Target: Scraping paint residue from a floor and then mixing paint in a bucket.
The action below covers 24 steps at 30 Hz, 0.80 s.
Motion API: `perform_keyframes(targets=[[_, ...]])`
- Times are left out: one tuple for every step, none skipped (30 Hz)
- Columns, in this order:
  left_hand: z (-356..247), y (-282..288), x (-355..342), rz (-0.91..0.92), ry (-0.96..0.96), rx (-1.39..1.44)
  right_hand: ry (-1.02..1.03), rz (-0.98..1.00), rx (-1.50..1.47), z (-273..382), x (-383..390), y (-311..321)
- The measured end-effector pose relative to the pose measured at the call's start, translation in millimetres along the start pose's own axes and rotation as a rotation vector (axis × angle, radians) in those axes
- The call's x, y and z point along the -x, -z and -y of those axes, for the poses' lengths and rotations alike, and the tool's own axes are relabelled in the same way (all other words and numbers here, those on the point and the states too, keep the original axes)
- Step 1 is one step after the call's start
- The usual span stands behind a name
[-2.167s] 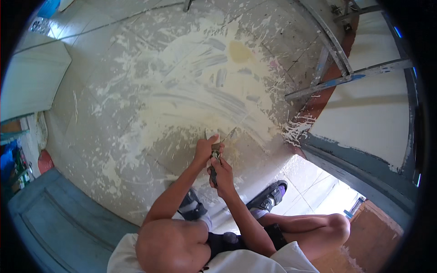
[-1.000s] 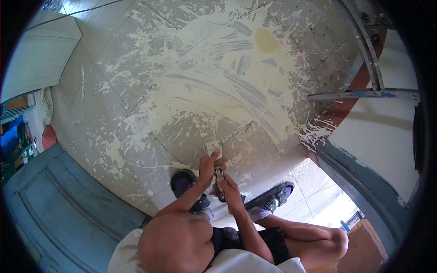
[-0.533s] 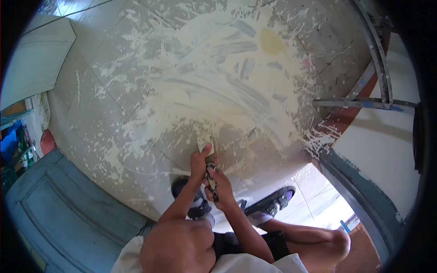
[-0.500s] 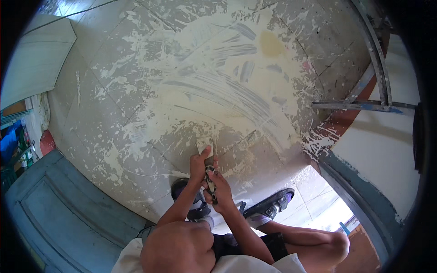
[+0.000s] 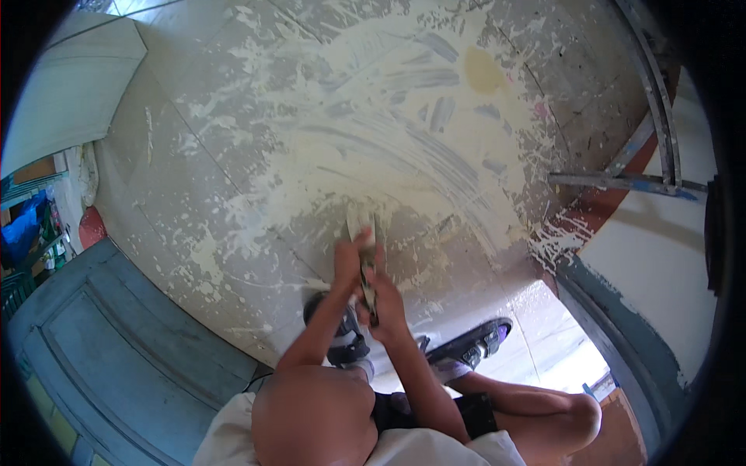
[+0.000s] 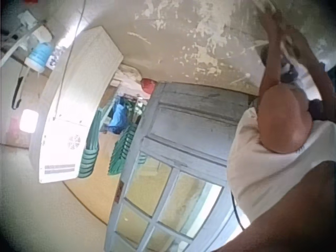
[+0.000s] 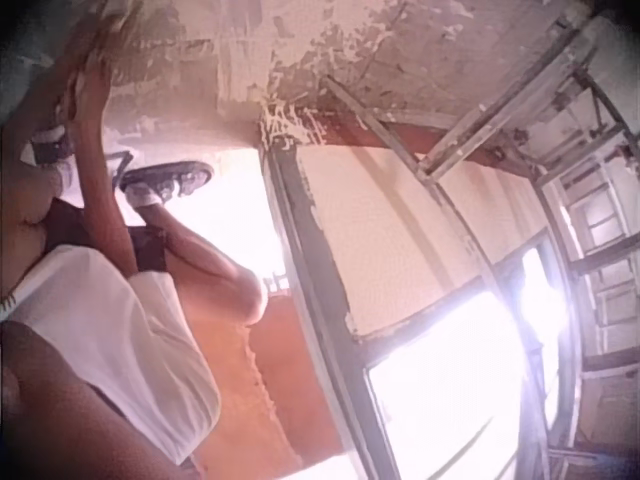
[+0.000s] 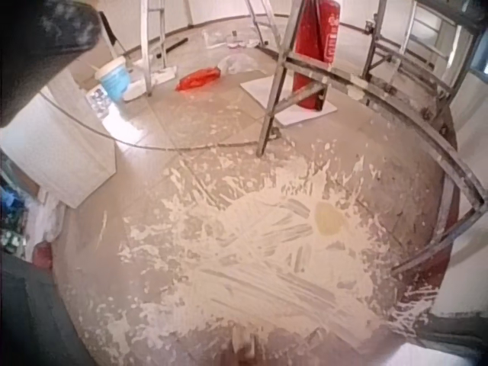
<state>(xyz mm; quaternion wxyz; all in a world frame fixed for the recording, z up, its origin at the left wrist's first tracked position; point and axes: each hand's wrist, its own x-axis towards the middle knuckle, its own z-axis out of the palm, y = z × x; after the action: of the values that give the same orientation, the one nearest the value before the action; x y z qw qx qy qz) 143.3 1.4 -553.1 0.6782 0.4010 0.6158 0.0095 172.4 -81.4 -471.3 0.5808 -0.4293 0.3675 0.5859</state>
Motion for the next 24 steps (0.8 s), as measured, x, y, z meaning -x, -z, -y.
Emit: perform_keyframes(targets=[[-17.5, 0.3, -6.7, 0.068, 0.124, 0.052, 0.0, 0.017, -0.025, 8.5, -6.0, -6.2], [-40.5, 2.6, -9.9, 0.124, 0.229, 0.098, 0.001, 0.057, -0.051, 13.8, -14.2, -17.3], [-47.6, 10.3, -5.8, 0.098, 0.134, 0.04, -0.01, 0.065, -0.089, 9.7, -14.0, -27.3], [-26.2, 19.6, -2.4, 0.088, 0.122, 0.034, -0.013, 0.081, -0.092, 2.3, -7.5, -25.7], [15.0, 25.7, -6.1, 0.068, 0.055, 0.021, -0.012, 0.053, -0.049, -5.3, -0.8, -16.6], [27.3, 23.1, -4.9, 0.052, 0.001, 0.009, -0.015, 0.011, -0.011, -14.8, 3.7, -4.1], [34.7, 20.6, -14.8, 0.061, -0.01, 0.014, -0.005, 0.021, -0.005, -20.8, 2.0, 5.4], [29.8, 18.4, -11.1, 0.06, 0.053, 0.031, -0.007, 0.013, -0.011, -18.2, -3.7, 5.1], [23.8, 16.9, -9.5, 0.057, 0.116, 0.049, 0.031, 0.033, 0.03, -10.3, -16.9, 2.9], [-2.2, 14.8, -10.1, 0.043, 0.125, 0.046, 0.053, 0.055, 0.071, -6.1, -24.2, -0.9], [-26.5, 8.2, -17.8, 0.039, 0.127, 0.053, 0.045, 0.049, 0.074, 1.8, -27.9, -6.5], [-31.0, 11.1, -21.8, 0.025, 0.126, 0.053, 0.05, 0.062, 0.051, 9.0, -28.7, -19.6], [-33.9, 14.7, -23.3, 0.031, 0.124, 0.093, 0.054, 0.076, 0.027, 9.3, -27.2, -27.4], [-34.2, 19.7, -21.2, 0.035, 0.121, 0.132, 0.039, 0.087, 0.029, 1.5, -23.2, -25.5], [-5.7, 22.7, -19.2, 0.022, 0.135, 0.171, 0.041, 0.065, 0.087, -7.0, -18.3, -13.0], [22.2, 31.8, -13.4, -0.002, 0.133, 0.204, 0.043, 0.064, 0.141, -16.9, -14.9, -6.5], [38.6, 25.2, 6.2, 0.025, 0.175, 0.215, 0.028, 0.003, 0.141, -25.7, -2.5, 9.7], [49.6, 25.8, 25.2, 0.038, 0.219, 0.214, 0.022, 0.002, 0.144, -32.3, 8.4, 19.8], [55.9, 27.1, 35.9, 0.024, 0.227, 0.217, -0.044, -0.035, 0.175, -37.7, 20.1, 30.4], [61.3, 27.8, 44.4, 0.029, 0.247, 0.241, -0.109, -0.073, 0.207, -40.8, 26.4, 35.8], [62.9, 29.4, 50.0, 0.034, 0.26, 0.263, -0.121, -0.069, 0.207, -40.3, 25.0, 31.7], [63.0, 36.4, 33.6, -0.081, 0.167, 0.229, -0.066, -0.028, 0.209, -39.3, 13.4, 18.2], [59.0, 43.2, 8.7, -0.194, 0.072, 0.194, -0.008, 0.012, 0.209, -37.1, 0.8, 2.8], [33.9, 45.8, -0.6, -0.102, 0.135, 0.218, -0.003, 0.05, 0.186, -32.7, -16.7, -6.0]])
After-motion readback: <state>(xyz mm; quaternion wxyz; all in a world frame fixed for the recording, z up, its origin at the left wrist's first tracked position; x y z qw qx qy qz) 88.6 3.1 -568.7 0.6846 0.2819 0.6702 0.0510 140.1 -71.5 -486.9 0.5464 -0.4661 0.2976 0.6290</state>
